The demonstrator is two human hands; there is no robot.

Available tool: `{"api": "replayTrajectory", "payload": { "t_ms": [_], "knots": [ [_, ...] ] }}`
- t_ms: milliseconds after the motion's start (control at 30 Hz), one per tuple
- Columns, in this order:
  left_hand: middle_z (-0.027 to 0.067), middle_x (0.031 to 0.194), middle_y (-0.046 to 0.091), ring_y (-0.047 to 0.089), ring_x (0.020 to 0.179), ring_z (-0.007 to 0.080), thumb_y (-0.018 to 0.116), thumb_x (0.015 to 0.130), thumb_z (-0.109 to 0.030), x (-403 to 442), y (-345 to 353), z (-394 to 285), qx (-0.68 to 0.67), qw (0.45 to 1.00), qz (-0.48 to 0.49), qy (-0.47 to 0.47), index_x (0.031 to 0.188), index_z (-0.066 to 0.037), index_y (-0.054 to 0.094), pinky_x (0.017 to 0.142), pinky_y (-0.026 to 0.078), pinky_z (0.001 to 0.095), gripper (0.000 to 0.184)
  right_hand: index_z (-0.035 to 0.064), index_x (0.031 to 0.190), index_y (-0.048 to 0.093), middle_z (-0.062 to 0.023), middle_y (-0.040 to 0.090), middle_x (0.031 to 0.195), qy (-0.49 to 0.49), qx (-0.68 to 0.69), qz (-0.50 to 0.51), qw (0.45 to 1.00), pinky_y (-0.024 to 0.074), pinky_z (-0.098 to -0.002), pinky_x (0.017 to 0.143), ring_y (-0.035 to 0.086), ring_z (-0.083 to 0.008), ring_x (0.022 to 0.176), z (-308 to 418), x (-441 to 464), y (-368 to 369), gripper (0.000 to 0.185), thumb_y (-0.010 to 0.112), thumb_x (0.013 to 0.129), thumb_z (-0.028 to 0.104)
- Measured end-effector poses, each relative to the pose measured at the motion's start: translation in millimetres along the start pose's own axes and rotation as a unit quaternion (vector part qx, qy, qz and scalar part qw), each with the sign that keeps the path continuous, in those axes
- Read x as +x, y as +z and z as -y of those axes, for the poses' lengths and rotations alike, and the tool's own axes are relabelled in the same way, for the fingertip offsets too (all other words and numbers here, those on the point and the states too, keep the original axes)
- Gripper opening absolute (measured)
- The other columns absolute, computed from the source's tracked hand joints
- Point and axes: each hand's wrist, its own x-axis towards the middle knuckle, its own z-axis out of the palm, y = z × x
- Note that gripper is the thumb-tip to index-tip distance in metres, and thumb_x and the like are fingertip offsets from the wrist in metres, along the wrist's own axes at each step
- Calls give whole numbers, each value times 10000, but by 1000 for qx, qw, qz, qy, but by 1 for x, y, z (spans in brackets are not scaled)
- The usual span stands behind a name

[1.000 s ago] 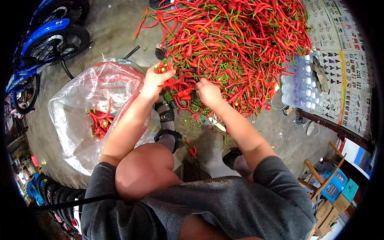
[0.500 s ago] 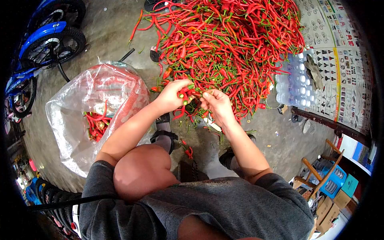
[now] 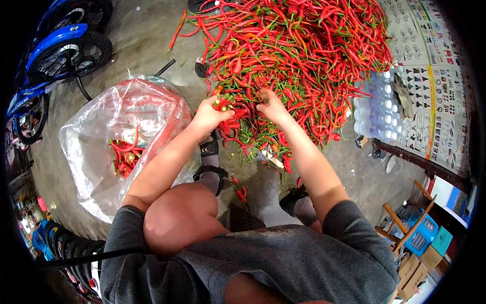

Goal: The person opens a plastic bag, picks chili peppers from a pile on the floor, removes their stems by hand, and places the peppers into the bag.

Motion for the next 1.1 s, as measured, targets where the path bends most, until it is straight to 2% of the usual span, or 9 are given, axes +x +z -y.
{"api": "replayTrajectory", "payload": {
  "t_ms": [67, 200, 267, 333, 400, 533, 667, 867, 1100],
  "knots": [
    [3, 836, 606, 561, 758, 94, 672, 723, -34, -5, 2, -13, -2, 999, -18, -33, 945, -33, 587, 701, 448, 251, 238, -32, 1228, 402, -194, 476, 1234, -56, -96, -11, 994, 403, -364, 926, 502, -298, 1102, -2, 19, 17, 540, 627, 754, 94],
    [-6, 770, 605, 558, 698, 92, 675, 721, -40, 1, -2, -5, -31, 998, -35, -40, 885, -42, 602, 649, 444, 248, 180, -30, 1153, 461, -214, 590, 1023, 53, 122, 76, 988, 450, -389, 800, 561, -337, 962, -8, 32, 44, 433, 605, 796, 167],
    [2, 781, 607, 561, 713, 98, 671, 716, -34, 0, -4, -8, -39, 998, -30, -44, 864, -33, 600, 666, 446, 249, 164, -10, 1069, 527, -210, 610, 934, 80, 0, 2, 997, 456, -407, 751, 571, -344, 908, -27, 38, 48, 339, 575, 819, 213],
    [11, 792, 609, 564, 727, 103, 668, 711, -27, 1, -6, -9, -48, 998, -22, -45, 843, -23, 598, 684, 447, 251, 149, 43, 944, 569, -177, 604, 863, -52, -142, -194, 969, 446, -449, 726, 574, -353, 839, -13, 20, 33, 296, 551, 836, 318],
    [2, 789, 603, 560, 725, 102, 701, 699, -46, 0, -6, -7, -25, 997, -6, -74, 854, -31, 591, 690, 444, 249, 191, 49, 894, 563, -170, 603, 827, -102, -167, -229, 954, 452, -444, 694, 586, -342, 806, 42, -20, 9, 307, 546, 834, 349],
    [1, 838, 612, 558, 729, 87, 722, 700, -56, -1, 14, -8, -63, 998, 7, -12, 912, -43, 585, 685, 452, 249, 253, 70, 803, 553, -144, 592, 762, -195, -339, -144, 909, 466, -428, 522, 601, -313, 626, 62, -52, 9, 200, 572, 790, 268],
    [12, 867, 625, 578, 758, 90, 727, 704, -77, -8, 24, -15, -75, 997, 20, 15, 937, -51, 590, 699, 465, 249, 271, 43, 936, 551, -135, 574, 832, -267, -340, -118, 894, 476, -409, 588, 593, -308, 710, 69, -70, 16, 227, 586, 725, 119],
    [22, 790, 619, 593, 670, 106, 683, 743, -78, -6, 21, -19, -110, 994, 2, 6, 891, -36, 594, 619, 481, 253, 178, 61, 911, 607, -131, 607, 857, -137, -329, -17, 934, 478, -404, 668, 598, -318, 779, 82, -83, -16, 272, 580, 798, 307],
    [9, 828, 613, 569, 745, 100, 658, 746, -58, -8, 16, -30, -77, 997, 23, 23, 909, -39, 593, 706, 455, 249, 177, 27, 876, 624, -177, 608, 787, -40, -280, 52, 958, 452, -419, 688, 592, -337, 788, 98, -89, -46, 262, 563, 820, 276]
  ]
}}
